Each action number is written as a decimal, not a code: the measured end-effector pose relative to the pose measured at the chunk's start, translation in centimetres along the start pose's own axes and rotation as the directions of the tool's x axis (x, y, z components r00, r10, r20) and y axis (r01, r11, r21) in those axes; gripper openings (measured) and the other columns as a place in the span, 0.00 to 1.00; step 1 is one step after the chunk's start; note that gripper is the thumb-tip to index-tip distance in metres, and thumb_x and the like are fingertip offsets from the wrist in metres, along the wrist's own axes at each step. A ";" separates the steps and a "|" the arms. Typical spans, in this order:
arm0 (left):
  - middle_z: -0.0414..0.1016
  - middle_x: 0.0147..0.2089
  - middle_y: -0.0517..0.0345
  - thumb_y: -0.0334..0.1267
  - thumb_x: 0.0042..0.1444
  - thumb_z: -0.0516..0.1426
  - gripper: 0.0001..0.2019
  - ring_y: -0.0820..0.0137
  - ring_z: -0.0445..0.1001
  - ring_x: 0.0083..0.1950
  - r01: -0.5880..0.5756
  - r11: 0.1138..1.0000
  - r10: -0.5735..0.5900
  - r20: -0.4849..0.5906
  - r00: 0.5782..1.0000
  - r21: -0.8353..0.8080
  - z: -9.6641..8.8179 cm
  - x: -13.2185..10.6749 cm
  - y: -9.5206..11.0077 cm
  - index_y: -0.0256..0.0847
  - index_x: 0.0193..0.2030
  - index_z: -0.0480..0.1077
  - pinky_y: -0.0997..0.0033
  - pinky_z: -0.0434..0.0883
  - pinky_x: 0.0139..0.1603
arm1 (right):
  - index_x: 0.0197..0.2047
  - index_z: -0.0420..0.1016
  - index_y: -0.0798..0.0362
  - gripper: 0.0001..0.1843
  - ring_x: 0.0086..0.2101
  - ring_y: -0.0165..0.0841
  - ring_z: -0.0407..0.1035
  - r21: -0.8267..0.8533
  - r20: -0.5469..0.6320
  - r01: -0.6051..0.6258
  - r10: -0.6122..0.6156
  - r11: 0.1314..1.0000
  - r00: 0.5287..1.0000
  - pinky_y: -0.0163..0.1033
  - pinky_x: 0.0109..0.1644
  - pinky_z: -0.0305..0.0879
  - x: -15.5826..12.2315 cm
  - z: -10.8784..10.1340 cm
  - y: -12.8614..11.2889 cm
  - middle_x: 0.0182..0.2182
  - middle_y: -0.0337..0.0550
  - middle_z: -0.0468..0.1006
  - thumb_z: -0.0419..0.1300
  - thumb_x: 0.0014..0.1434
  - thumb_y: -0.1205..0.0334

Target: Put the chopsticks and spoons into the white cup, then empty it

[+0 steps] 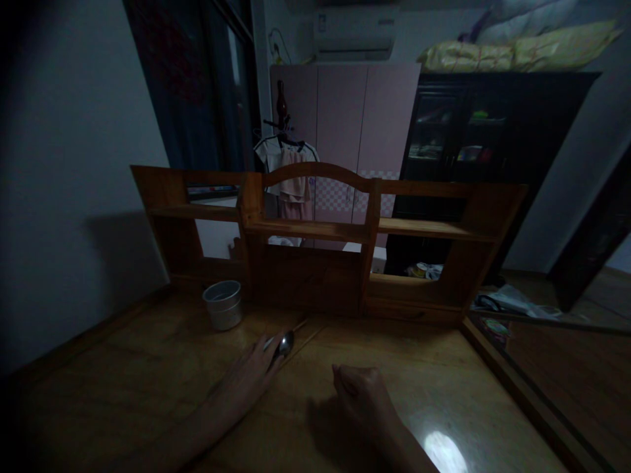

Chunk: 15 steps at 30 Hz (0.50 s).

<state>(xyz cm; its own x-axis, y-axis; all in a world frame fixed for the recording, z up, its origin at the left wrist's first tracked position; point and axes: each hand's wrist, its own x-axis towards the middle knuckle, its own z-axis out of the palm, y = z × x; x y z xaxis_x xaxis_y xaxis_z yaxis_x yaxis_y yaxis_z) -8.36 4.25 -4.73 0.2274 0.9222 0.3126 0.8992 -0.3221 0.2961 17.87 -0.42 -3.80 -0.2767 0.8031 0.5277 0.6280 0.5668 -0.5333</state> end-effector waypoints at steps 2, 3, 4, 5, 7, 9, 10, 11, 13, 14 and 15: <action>0.64 0.59 0.42 0.40 0.65 0.46 0.22 0.53 0.70 0.51 -0.012 0.997 0.011 0.017 1.000 0.075 -0.3 0.0 0.2 0.46 0.65 0.59 0.57 0.67 0.47 | 0.21 0.54 0.53 0.22 0.17 0.24 0.49 0.007 0.000 -0.008 0.008 1.000 1.000 0.34 0.23 0.43 -0.1 0.0 0.0 0.16 0.32 0.53 0.48 0.67 0.61; 0.64 0.59 0.41 0.41 0.65 0.46 0.22 0.52 0.69 0.51 -0.015 0.995 0.013 0.023 1.000 0.098 -0.4 0.0 0.3 0.46 0.65 0.59 0.57 0.67 0.47 | 0.21 0.54 0.53 0.22 0.17 0.24 0.49 0.010 -0.002 -0.008 0.008 1.000 1.000 0.34 0.23 0.43 -0.1 0.0 0.0 0.16 0.32 0.53 0.48 0.67 0.61; 0.63 0.60 0.40 0.41 0.65 0.46 0.22 0.50 0.69 0.52 -0.011 0.993 0.008 0.026 1.000 0.117 -0.5 0.0 0.3 0.46 0.65 0.58 0.56 0.67 0.46 | 0.21 0.53 0.53 0.22 0.17 0.24 0.49 0.012 -0.003 -0.005 0.005 1.000 1.000 0.34 0.23 0.43 -0.1 0.0 0.1 0.16 0.32 0.53 0.49 0.67 0.62; 0.62 0.61 0.39 0.42 0.66 0.46 0.22 0.49 0.68 0.53 -0.005 0.991 0.001 0.027 1.000 0.133 -0.6 0.0 0.4 0.45 0.65 0.59 0.55 0.67 0.45 | 0.21 0.53 0.53 0.22 0.17 0.24 0.49 0.011 -0.007 -0.001 0.001 1.000 1.000 0.34 0.23 0.42 -0.1 0.0 0.1 0.16 0.32 0.53 0.49 0.67 0.62; 0.63 0.60 0.39 0.42 0.66 0.46 0.22 0.49 0.67 0.54 -0.008 0.989 0.005 0.023 1.000 0.146 -0.7 0.0 0.5 0.44 0.64 0.60 0.55 0.67 0.46 | 0.21 0.52 0.53 0.22 0.17 0.23 0.48 0.004 -0.014 0.006 -0.006 1.000 1.000 0.34 0.23 0.42 -0.1 0.0 0.2 0.16 0.32 0.52 0.49 0.67 0.62; 0.65 0.58 0.41 0.42 0.65 0.47 0.21 0.51 0.67 0.54 -0.022 0.989 0.021 0.008 1.000 0.145 -0.9 0.1 0.6 0.43 0.63 0.61 0.57 0.66 0.48 | 0.21 0.53 0.53 0.22 0.18 0.23 0.48 -0.004 -0.008 0.003 -0.003 1.000 1.000 0.33 0.23 0.42 -0.1 0.0 0.2 0.16 0.32 0.52 0.49 0.67 0.62; 0.66 0.56 0.42 0.42 0.65 0.47 0.21 0.52 0.67 0.54 -0.030 0.989 0.031 -0.002 1.000 0.142 -1.0 0.1 0.6 0.43 0.63 0.62 0.58 0.65 0.48 | 0.21 0.53 0.53 0.22 0.18 0.23 0.48 -0.008 -0.006 -0.001 0.000 1.000 1.000 0.33 0.23 0.42 -0.1 -0.1 0.2 0.17 0.32 0.52 0.49 0.67 0.62; 0.67 0.55 0.43 0.42 0.65 0.47 0.21 0.52 0.66 0.54 -0.039 0.989 0.040 -0.010 0.999 0.141 -1.1 0.1 0.6 0.43 0.63 0.62 0.59 0.65 0.49 | 0.21 0.53 0.53 0.22 0.18 0.23 0.48 -0.010 -0.003 -0.004 0.003 1.000 1.000 0.33 0.24 0.42 -0.2 -0.1 0.2 0.17 0.32 0.52 0.49 0.67 0.62; 0.67 0.55 0.43 0.42 0.65 0.48 0.21 0.53 0.66 0.54 -0.051 0.989 0.054 -0.021 0.998 0.140 -1.2 0.1 0.5 0.42 0.63 0.62 0.59 0.65 0.49 | 0.21 0.53 0.54 0.22 0.18 0.23 0.48 -0.009 0.003 -0.004 0.004 1.000 1.000 0.33 0.23 0.42 -0.2 -0.1 0.1 0.17 0.32 0.52 0.49 0.67 0.62; 0.67 0.55 0.44 0.43 0.65 0.48 0.21 0.53 0.66 0.53 -0.056 0.989 0.059 -0.022 0.998 0.139 -1.3 0.1 0.5 0.42 0.62 0.62 0.60 0.65 0.48 | 0.21 0.53 0.54 0.22 0.18 0.23 0.48 -0.007 0.006 -0.004 0.004 1.000 1.000 0.33 0.24 0.42 -0.2 -0.2 0.1 0.17 0.32 0.52 0.49 0.67 0.62; 0.67 0.55 0.44 0.43 0.65 0.48 0.21 0.54 0.66 0.53 -0.060 0.989 0.064 -0.021 0.998 0.137 -1.3 0.1 0.4 0.42 0.62 0.62 0.60 0.65 0.48 | 0.21 0.54 0.54 0.22 0.18 0.23 0.49 -0.003 0.008 -0.005 0.006 1.000 1.000 0.33 0.24 0.42 -0.2 -0.2 0.0 0.17 0.32 0.52 0.49 0.67 0.62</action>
<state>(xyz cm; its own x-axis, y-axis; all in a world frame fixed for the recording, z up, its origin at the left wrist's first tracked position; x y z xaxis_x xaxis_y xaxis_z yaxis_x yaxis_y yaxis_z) -8.43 3.93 -3.38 0.2764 0.8950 0.3502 0.9265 -0.3450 0.1503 18.06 -0.65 -3.82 -0.2793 0.8077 0.5192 0.6317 0.5618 -0.5342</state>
